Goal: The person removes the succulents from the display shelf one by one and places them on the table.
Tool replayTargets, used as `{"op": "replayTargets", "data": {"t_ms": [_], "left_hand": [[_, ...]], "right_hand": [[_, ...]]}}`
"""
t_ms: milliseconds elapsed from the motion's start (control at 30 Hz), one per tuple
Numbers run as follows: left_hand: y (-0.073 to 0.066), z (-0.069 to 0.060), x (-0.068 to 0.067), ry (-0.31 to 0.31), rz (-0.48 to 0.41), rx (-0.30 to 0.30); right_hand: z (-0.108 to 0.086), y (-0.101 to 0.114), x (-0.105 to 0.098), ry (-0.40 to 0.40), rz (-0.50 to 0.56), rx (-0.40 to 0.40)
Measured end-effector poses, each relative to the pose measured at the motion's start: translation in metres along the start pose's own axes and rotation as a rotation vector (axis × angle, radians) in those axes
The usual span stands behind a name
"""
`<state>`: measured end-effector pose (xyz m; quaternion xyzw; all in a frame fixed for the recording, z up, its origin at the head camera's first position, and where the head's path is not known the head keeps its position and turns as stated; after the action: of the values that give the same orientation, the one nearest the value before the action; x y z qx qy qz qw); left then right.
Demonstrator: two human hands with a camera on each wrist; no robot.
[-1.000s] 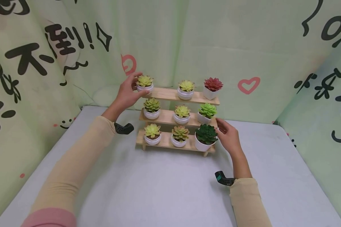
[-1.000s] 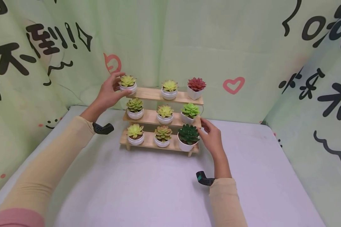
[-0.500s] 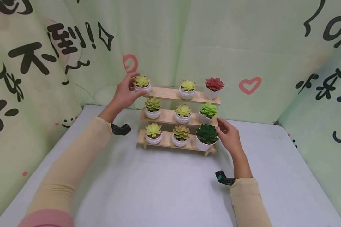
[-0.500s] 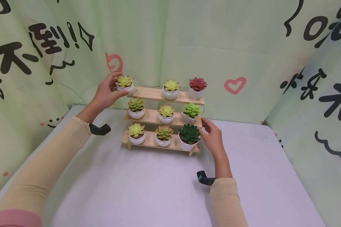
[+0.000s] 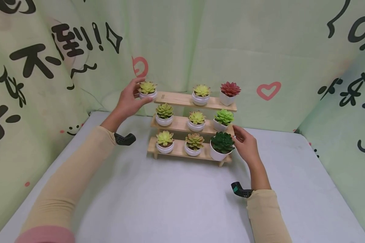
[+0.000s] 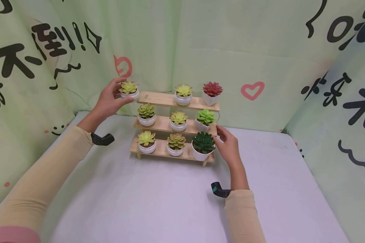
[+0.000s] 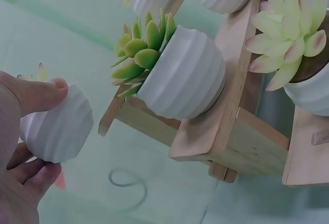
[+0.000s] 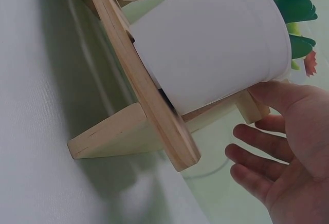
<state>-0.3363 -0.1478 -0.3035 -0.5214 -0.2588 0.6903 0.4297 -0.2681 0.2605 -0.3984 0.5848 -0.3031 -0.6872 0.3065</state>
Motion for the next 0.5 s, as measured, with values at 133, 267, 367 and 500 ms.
{"op": "replayTargets", "data": {"t_ms": [133,267,367,500], "left_hand": [[0.004,-0.001,-0.001,-0.006,0.006,0.001],[0.009,-0.004,-0.003,-0.008,0.001,-0.009],[0.012,-0.006,-0.004,-0.011,0.003,-0.026],[0.016,-0.008,-0.004,-0.011,0.010,-0.046]], "right_hand": [[0.001,0.000,0.000,-0.001,-0.006,-0.002],[0.001,0.000,0.000,0.001,-0.004,-0.002],[0.001,-0.001,0.001,0.004,0.002,0.002],[0.001,-0.001,0.001,0.005,0.007,0.004]]}}
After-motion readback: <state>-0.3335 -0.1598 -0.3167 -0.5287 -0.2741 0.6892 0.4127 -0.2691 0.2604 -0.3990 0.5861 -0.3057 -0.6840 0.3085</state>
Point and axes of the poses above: each hand's wrist, its own z-axis towards the middle knuckle, its own x-axis out of the palm, y = z × x, the point moved 3 cm from there along z, towards the middle knuckle, and after that the axes turned 1 degree about x, right-handed, at the moved point
